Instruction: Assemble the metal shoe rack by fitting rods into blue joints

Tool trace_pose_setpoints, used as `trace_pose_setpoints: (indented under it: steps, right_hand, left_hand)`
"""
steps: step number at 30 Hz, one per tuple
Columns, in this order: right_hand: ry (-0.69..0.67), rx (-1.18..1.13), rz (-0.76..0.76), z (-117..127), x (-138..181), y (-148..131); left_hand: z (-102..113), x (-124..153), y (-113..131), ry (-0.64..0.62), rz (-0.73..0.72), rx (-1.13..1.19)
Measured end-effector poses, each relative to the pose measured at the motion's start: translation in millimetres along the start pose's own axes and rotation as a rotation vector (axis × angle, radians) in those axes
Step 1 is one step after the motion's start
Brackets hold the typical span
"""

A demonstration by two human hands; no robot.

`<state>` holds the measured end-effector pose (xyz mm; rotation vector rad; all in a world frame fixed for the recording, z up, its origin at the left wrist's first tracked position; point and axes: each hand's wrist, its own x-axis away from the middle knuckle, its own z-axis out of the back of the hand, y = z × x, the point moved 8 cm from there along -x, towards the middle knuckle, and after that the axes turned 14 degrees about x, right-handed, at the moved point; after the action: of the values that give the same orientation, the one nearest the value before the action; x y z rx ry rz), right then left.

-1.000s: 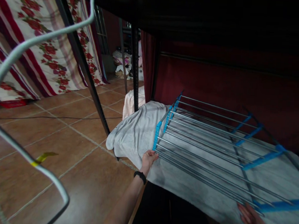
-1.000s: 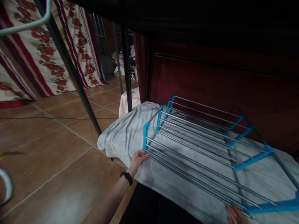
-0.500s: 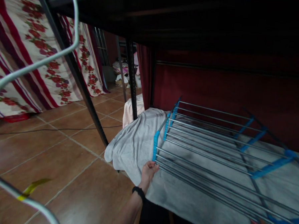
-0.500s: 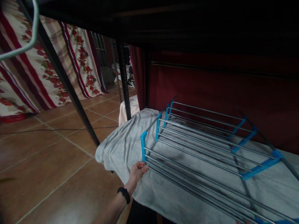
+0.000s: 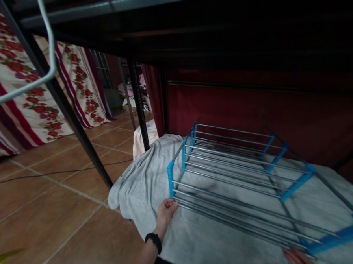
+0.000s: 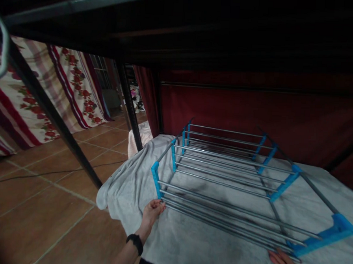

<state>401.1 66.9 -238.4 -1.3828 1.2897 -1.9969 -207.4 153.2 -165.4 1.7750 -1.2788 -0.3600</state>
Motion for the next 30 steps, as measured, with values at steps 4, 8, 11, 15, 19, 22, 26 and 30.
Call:
trace_pose_setpoints:
  steps: [4, 8, 11, 15, 19, 22, 26, 30]
  right_hand:
    - [-0.019, -0.033, 0.01, -8, 8, -8]
    - [0.006, -0.026, -0.006, -12, 14, -13]
    - [0.027, -0.037, -0.004, -17, 22, -20]
    - [0.057, -0.051, -0.002, -24, 38, -34]
    - [0.056, -0.065, -0.002, -30, 48, -44]
    - [0.069, -0.075, -0.008, -29, 47, -44]
    - [0.076, -0.084, -0.013, -27, 41, -42]
    - [0.079, -0.09, -0.016, -27, 40, -42]
  left_hand:
    - [-2, 0, 1, -0.006, -0.006, -0.02]
    - [-5, 2, 4, -0.008, -0.011, -0.058]
    - [-6, 4, 7, -0.009, -0.007, -0.084]
    - [-7, 3, 8, -0.008, 0.016, -0.105]
    - [-9, 4, 9, -0.004, 0.039, -0.127]
    - [-10, 5, 10, -0.017, 0.046, -0.143]
    - [-12, 7, 11, -0.031, 0.044, -0.16]
    - [-12, 6, 10, -0.025, 0.023, -0.163]
